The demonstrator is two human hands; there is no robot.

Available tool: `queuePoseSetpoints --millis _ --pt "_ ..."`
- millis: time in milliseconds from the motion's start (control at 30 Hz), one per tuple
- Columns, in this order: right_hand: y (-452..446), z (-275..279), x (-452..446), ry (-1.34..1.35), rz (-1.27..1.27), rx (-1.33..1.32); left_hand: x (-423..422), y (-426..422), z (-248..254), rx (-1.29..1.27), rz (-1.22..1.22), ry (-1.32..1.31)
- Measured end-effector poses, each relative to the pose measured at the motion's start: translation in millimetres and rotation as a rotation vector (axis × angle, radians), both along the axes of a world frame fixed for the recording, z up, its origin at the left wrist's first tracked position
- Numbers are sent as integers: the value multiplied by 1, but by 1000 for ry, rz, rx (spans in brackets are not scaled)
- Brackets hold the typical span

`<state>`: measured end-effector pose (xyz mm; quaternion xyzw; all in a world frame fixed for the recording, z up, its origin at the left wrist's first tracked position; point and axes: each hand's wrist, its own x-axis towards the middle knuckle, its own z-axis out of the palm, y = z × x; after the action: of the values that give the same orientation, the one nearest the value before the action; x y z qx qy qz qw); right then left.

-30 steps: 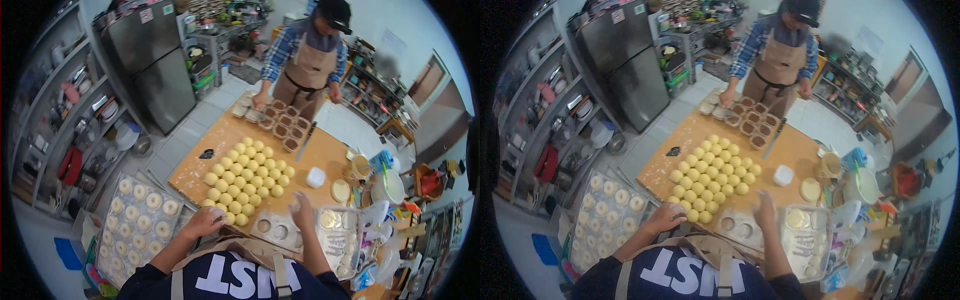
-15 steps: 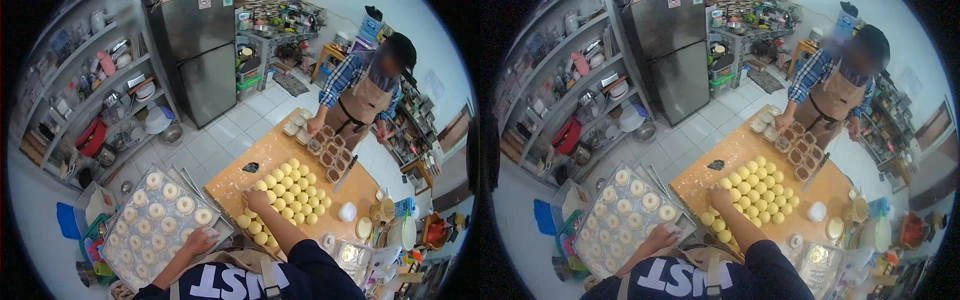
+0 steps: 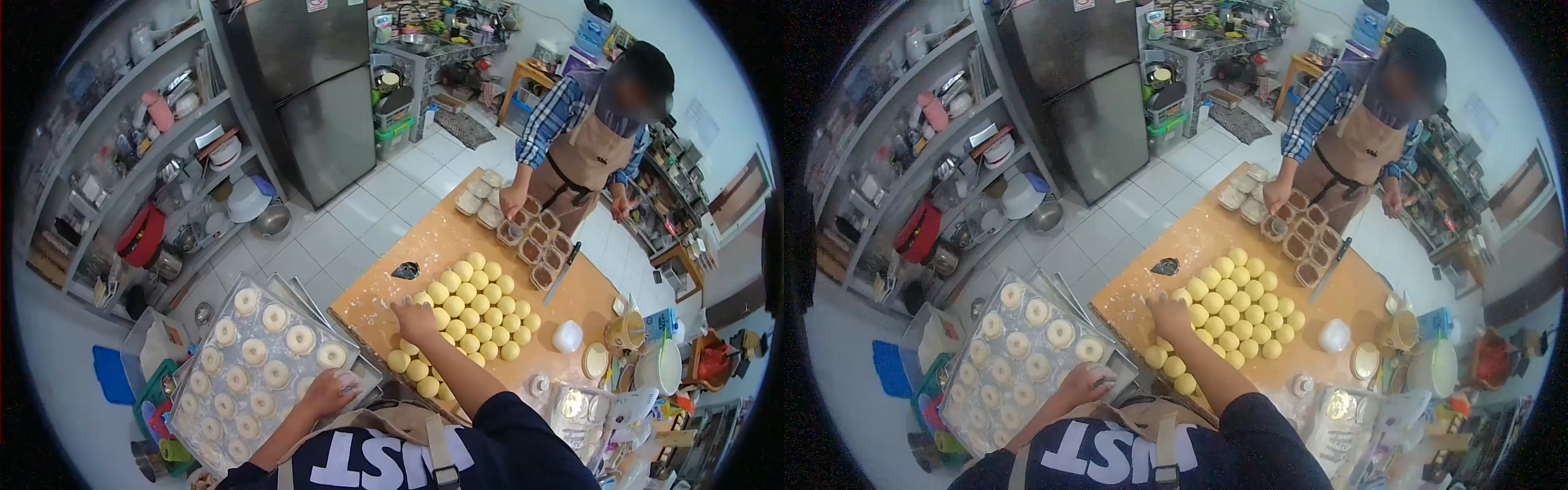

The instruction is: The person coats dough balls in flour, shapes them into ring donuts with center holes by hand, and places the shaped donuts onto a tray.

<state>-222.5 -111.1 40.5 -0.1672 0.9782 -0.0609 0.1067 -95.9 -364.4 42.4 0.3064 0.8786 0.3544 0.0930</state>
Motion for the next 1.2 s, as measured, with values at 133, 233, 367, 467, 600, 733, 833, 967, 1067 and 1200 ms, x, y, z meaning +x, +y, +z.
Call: queuePoseSetpoints --millis 133,233,367,467,600,733,833,967,1067,1200 --pt "5 21 6 58 -18 -139 -2 12 -5 -41 -56 67" --pt "16 47 20 63 -63 -274 -10 33 7 -42 -138 57" --pt "63 94 72 186 -316 -469 -18 73 26 -31 -299 83" --pt "130 105 134 291 -527 -643 -24 105 26 -44 -402 29" --pt "217 100 245 455 -909 -560 -23 149 36 -26 -509 84" --pt "271 78 360 341 -1396 -449 -4 193 49 -24 -589 85" --pt "303 34 422 146 -1471 -254 13 224 48 -27 -668 53" --pt "314 12 452 -51 -1196 -277 43 255 61 -51 -693 123" --pt "322 22 479 -9 -1205 -331 58 267 52 48 -698 104" --pt "315 10 520 -184 -1281 -248 79 276 46 2 -691 126"
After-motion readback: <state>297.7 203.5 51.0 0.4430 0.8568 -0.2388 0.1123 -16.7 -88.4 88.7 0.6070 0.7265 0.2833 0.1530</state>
